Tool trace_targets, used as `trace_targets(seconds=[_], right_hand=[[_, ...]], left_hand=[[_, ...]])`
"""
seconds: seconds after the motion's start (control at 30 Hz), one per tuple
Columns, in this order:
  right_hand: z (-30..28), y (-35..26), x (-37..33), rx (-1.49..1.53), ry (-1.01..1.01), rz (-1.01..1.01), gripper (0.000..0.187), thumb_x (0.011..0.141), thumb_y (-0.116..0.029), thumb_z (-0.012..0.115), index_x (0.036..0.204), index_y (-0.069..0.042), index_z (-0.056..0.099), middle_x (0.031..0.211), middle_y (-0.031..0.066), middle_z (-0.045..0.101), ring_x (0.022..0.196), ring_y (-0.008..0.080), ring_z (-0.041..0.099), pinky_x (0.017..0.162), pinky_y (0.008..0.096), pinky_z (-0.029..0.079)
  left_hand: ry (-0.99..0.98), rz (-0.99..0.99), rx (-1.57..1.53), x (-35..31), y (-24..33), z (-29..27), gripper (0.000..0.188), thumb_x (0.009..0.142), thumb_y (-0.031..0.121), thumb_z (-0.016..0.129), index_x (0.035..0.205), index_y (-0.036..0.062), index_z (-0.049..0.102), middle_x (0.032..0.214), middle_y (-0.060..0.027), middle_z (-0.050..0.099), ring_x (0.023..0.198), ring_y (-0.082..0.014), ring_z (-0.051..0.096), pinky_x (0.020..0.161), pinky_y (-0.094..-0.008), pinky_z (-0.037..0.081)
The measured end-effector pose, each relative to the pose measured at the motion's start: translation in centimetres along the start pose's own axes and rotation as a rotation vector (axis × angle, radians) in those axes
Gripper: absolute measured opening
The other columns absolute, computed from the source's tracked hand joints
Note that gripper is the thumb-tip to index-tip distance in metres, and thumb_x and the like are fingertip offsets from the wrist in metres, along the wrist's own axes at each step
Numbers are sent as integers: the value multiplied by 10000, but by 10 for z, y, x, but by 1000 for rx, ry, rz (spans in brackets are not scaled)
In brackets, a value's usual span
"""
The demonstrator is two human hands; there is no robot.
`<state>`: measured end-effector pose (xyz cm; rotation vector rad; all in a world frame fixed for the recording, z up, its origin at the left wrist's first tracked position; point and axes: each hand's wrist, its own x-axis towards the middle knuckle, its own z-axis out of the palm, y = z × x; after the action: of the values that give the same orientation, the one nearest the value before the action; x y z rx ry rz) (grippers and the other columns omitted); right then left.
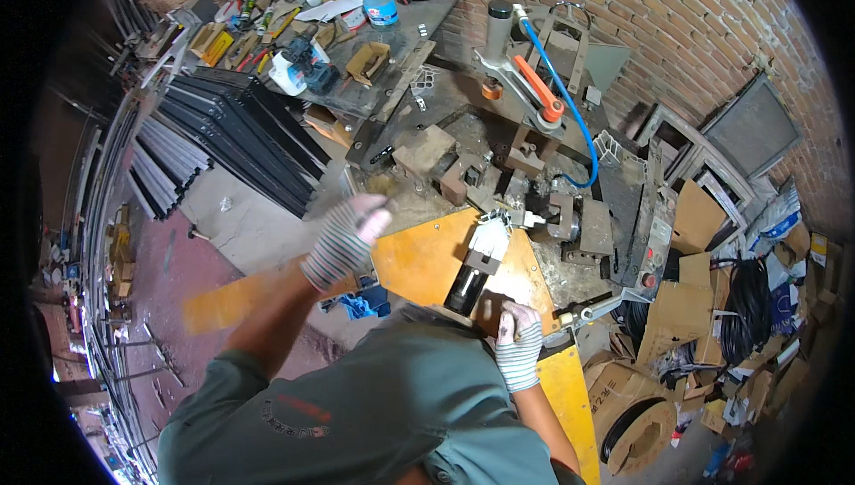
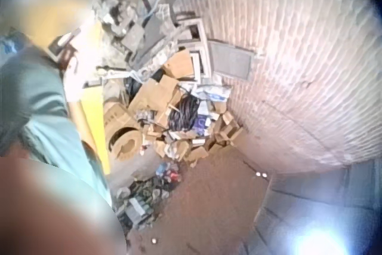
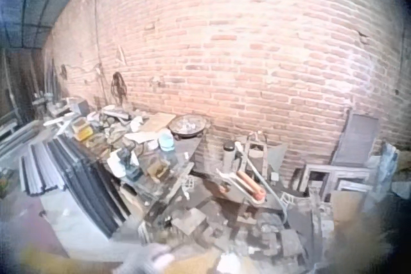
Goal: The person operates a manual metal press in a workshop, repeatedly placing small metal pieces into the press, actuating the lever, and removing the formed parts. The person handles the metal pieces one at a time and cycles the press multiple times.
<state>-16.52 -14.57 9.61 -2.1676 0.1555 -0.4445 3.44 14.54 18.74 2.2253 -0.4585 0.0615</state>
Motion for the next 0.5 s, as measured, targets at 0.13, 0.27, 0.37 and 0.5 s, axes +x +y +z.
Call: trace_targets(seconds=[0.13,0.27,0.37,0.5], right_hand=[[46,27,-20,-164,52,134,127,947,-101,596,1008,-28,679,951,175,684,898,347,642,846,444,503],[70,44,-20,-437,61,211,255,938,-236,541,994,-46,701,824,209,618,780,395,571,730,496,437],[84,47,-17,-546,140,282,238,934,-226,551,998,-59,708,813,203,616,790,390,572,753,498,436],[92,50,-17,-657,151,262,204,914,-208,587,1026,-90,710,877,175,630,845,362,571,812,476,428]], left_hand=[[20,-350,-385,68,-97,-42,302,1003,179,652,1234,-16,641,909,-5,687,835,-110,618,727,-292,508],[-32,-218,37,153,-154,-53,301,1014,270,610,1213,45,587,911,-194,700,866,-314,688,788,-401,527],[-53,-142,275,222,-162,-45,355,1021,373,556,1216,78,590,1094,-265,691,1076,-448,638,913,-516,495],[-219,-45,522,314,-152,-34,398,1010,433,534,1229,110,616,1131,-207,703,1096,-416,641,931,-493,499]])
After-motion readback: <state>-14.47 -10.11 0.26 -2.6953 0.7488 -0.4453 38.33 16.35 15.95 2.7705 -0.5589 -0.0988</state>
